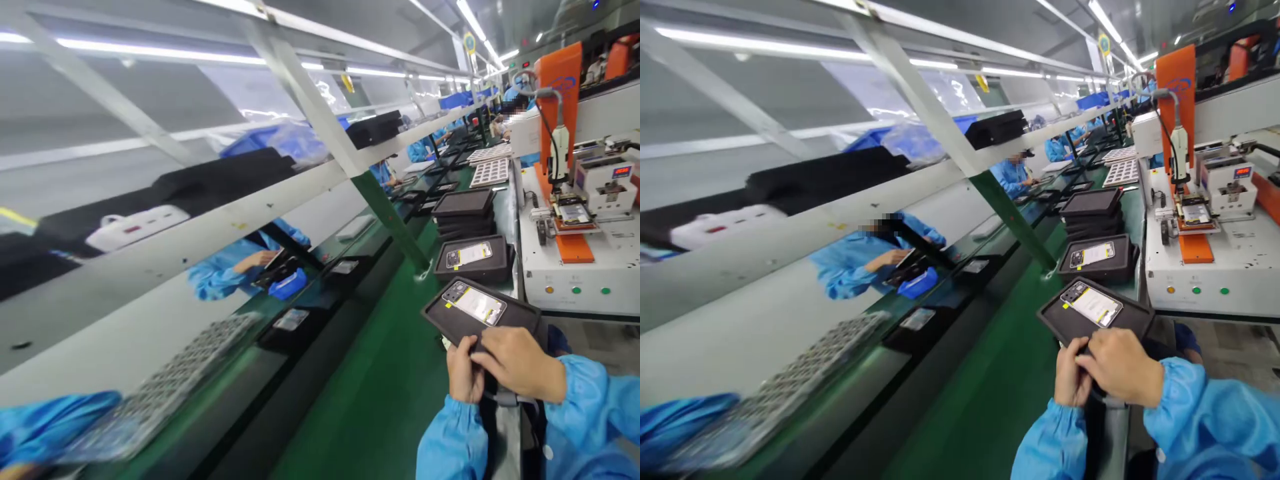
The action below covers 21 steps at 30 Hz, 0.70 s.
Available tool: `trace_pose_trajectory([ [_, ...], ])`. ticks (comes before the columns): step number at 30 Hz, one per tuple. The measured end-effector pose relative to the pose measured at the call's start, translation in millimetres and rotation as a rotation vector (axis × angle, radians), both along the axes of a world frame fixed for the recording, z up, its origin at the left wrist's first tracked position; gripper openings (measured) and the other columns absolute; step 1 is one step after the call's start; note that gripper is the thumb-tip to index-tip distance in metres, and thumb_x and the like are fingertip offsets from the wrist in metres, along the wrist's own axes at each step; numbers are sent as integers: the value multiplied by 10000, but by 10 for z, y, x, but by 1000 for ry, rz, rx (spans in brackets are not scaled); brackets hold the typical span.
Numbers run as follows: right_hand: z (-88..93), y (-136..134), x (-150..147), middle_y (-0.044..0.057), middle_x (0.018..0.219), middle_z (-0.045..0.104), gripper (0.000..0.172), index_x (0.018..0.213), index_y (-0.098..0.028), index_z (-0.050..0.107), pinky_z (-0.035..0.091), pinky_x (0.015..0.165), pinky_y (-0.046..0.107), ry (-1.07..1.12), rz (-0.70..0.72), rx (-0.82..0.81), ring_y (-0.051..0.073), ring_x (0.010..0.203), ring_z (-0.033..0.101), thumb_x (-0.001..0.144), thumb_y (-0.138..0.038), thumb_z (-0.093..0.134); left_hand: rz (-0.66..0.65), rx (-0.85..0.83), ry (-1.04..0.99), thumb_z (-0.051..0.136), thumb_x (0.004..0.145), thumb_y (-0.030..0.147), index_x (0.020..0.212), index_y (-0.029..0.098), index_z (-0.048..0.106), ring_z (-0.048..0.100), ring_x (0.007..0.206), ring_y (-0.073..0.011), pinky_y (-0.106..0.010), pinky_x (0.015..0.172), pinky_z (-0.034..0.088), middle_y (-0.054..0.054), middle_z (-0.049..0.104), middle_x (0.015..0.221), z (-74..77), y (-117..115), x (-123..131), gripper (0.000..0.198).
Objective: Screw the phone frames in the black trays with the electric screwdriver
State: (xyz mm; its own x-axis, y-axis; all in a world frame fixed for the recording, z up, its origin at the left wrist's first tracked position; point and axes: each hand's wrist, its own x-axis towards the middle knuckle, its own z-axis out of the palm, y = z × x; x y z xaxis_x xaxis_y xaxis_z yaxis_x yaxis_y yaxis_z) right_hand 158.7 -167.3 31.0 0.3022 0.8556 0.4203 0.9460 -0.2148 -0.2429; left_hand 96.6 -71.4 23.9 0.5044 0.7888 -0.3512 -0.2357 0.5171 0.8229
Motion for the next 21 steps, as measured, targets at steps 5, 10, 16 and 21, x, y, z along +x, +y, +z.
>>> trace_pose_trajectory([
  [5,-17,84,42,180,1163,610,353,1051,-88,625,495,941,447,-9,38,22,315,1114,556,903,-407,600,73,-43,54,783,476,190,771,146,602,626,609,-166,-276,594,522,-24,679,677,-58,-146,-600,349],
  [10,-163,292,-311,219,1095,603,351,1183,-18,546,547,838,401,-120,292,31,308,1074,578,918,-245,501,219,10,163,848,464,241,778,172,564,683,720,-234,-326,678,551,-12,681,678,9,-209,-1178,429],
  [16,-153,620,-406,114,881,659,266,1088,-82,594,536,655,299,242,279,81,205,741,640,898,-127,414,334,-47,220,849,471,231,786,187,544,694,800,-254,-376,790,561,-7,690,710,-58,-202,-1606,441],
  [21,-99,594,-188,5,644,638,230,863,-165,662,460,544,215,586,162,263,131,555,583,939,-276,475,341,-35,212,820,508,213,885,189,572,694,846,-233,-365,842,555,-15,713,796,-231,-40,-1861,452],
])
